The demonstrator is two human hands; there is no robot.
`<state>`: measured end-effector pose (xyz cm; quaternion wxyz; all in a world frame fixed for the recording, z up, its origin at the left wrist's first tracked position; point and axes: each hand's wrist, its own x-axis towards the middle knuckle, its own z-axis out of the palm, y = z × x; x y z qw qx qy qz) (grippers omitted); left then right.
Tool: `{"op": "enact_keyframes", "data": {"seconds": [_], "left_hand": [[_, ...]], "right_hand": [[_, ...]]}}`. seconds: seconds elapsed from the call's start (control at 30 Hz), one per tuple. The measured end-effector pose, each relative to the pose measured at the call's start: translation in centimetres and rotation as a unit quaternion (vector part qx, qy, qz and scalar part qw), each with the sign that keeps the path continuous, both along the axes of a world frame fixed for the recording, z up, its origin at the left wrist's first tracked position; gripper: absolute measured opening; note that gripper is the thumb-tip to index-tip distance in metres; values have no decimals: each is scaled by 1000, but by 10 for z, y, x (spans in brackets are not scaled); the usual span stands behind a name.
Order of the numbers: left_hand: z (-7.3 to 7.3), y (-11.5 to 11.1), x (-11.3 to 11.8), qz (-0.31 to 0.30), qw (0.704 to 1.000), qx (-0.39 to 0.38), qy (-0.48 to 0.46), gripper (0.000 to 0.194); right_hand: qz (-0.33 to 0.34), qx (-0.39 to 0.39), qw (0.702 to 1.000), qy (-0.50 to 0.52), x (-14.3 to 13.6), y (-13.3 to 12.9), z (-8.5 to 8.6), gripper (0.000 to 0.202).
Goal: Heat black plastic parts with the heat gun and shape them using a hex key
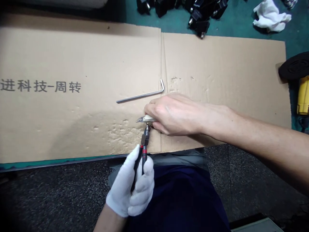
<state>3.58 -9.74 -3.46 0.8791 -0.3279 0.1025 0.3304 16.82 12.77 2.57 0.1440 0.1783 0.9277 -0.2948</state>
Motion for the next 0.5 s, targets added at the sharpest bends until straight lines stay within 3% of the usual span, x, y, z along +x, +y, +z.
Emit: {"op": "enact_keyframes", "data": {"seconds": [0.33, 0.5], "left_hand": [[4, -1, 6, 62, 998, 29, 13, 68], [-4, -11, 14, 60, 996, 13, 70, 63]], "right_hand": [[-61, -26, 997, 38, 10, 1, 1, 11], [-134, -75, 984, 94, 20, -1, 1, 9]]}}
